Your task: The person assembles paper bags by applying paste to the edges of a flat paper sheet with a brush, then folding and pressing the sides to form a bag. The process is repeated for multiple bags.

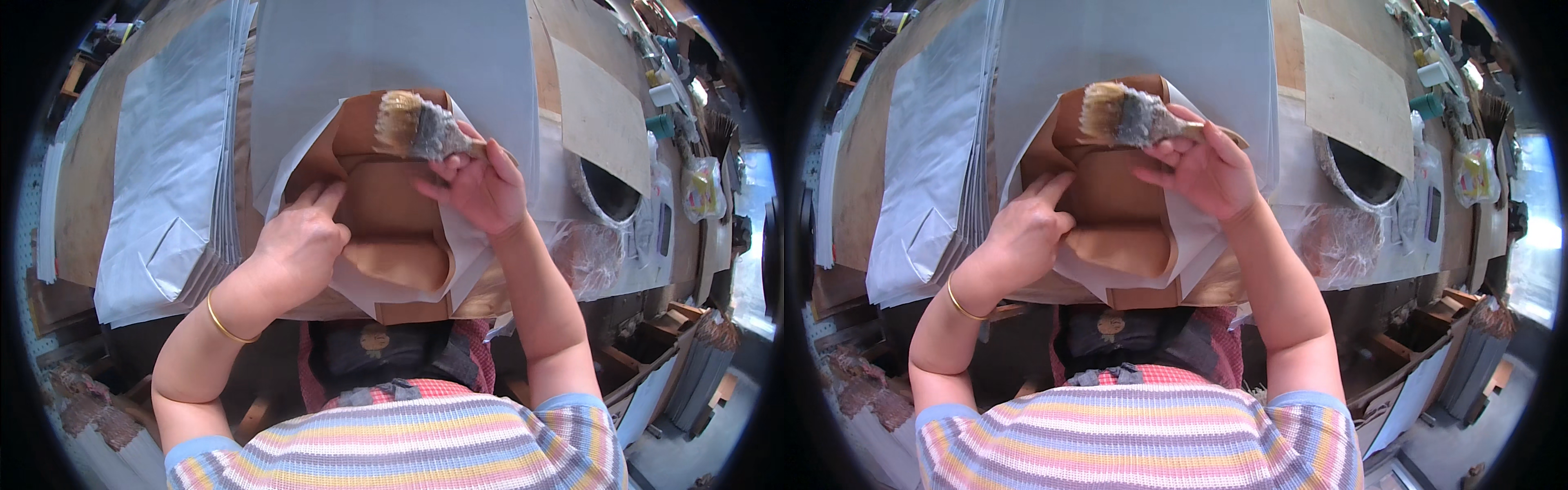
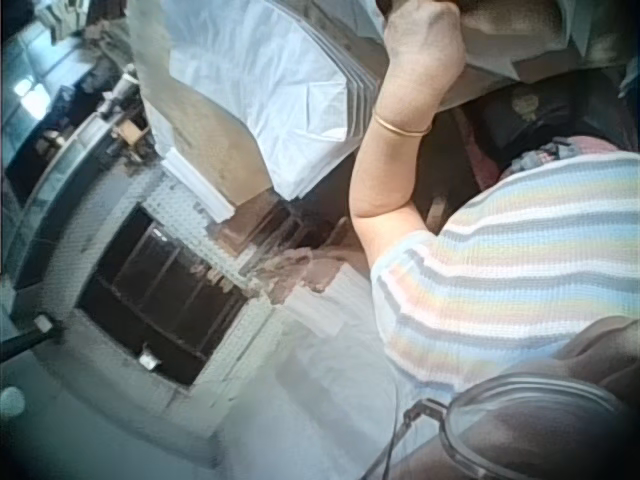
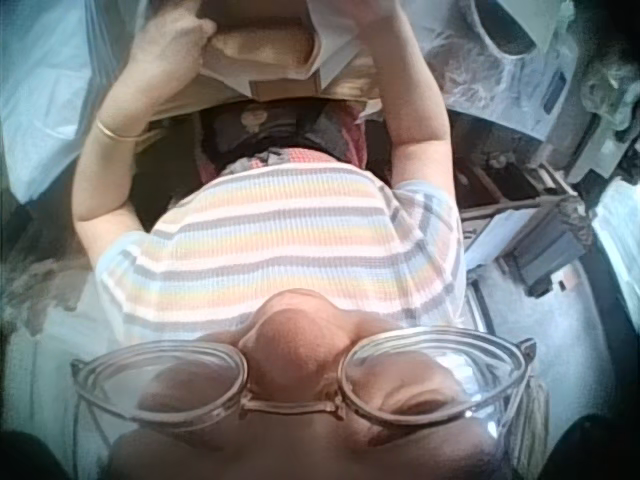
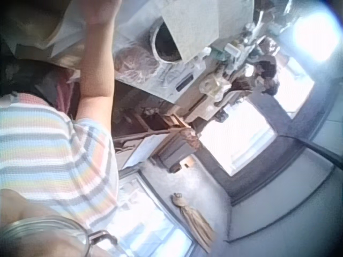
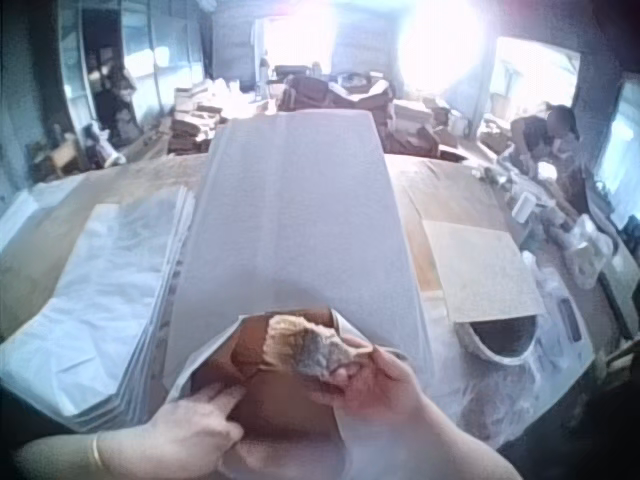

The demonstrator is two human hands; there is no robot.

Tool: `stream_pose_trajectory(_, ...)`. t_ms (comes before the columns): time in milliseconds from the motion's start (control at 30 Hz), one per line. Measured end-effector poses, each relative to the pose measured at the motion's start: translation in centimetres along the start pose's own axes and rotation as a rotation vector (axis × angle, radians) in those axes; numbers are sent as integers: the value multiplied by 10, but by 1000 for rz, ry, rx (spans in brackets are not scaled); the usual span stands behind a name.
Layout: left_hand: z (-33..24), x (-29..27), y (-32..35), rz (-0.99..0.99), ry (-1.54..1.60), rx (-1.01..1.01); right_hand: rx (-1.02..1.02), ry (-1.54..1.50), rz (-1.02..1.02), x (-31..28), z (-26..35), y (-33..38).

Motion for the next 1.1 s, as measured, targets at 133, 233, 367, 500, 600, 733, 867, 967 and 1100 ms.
stream_pose_trajectory(133, -3, 3, 4, 44, 19, 11, 58, 168, -4, 10, 22, 48)
stream_pose_trajectory(233, 2, 2, 5, 21, 35, 56, 47, 309, -67, 22, 31, 76)
stream_pose_trajectory(367, 15, 2, -16, 15, 245, -46, -95, 787, 25, 50, 33, 70)
stream_pose_trajectory(500, 24, 3, -37, 45, 433, -133, -296, 1761, 247, 112, -9, 44)
stream_pose_trajectory(600, 37, 28, -50, 58, 587, -92, -400, 1985, 731, 107, -36, 27)
stream_pose_trajectory(733, 36, 24, -48, 23, 662, -96, -549, 2159, 887, 95, -22, 58)
stream_pose_trajectory(867, 35, 35, -51, -27, 769, -321, -459, 2175, 822, 115, -18, 79)
stream_pose_trajectory(967, 33, 47, -49, -153, 815, -342, -394, 2162, 564, 120, -20, 79)
stream_pose_trajectory(1100, 31, 57, -49, -311, 726, -281, -365, 2106, 193, 125, -19, 63)
Point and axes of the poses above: each hand's wrist, its own y-axis away from the middle knuckle, its own x-axis out of the palm, z = x × y, the point moved 1 cm from there along -y, towards the middle knuckle, and after that the axes turned 13 degrees about -x, right-handed, at the moved point
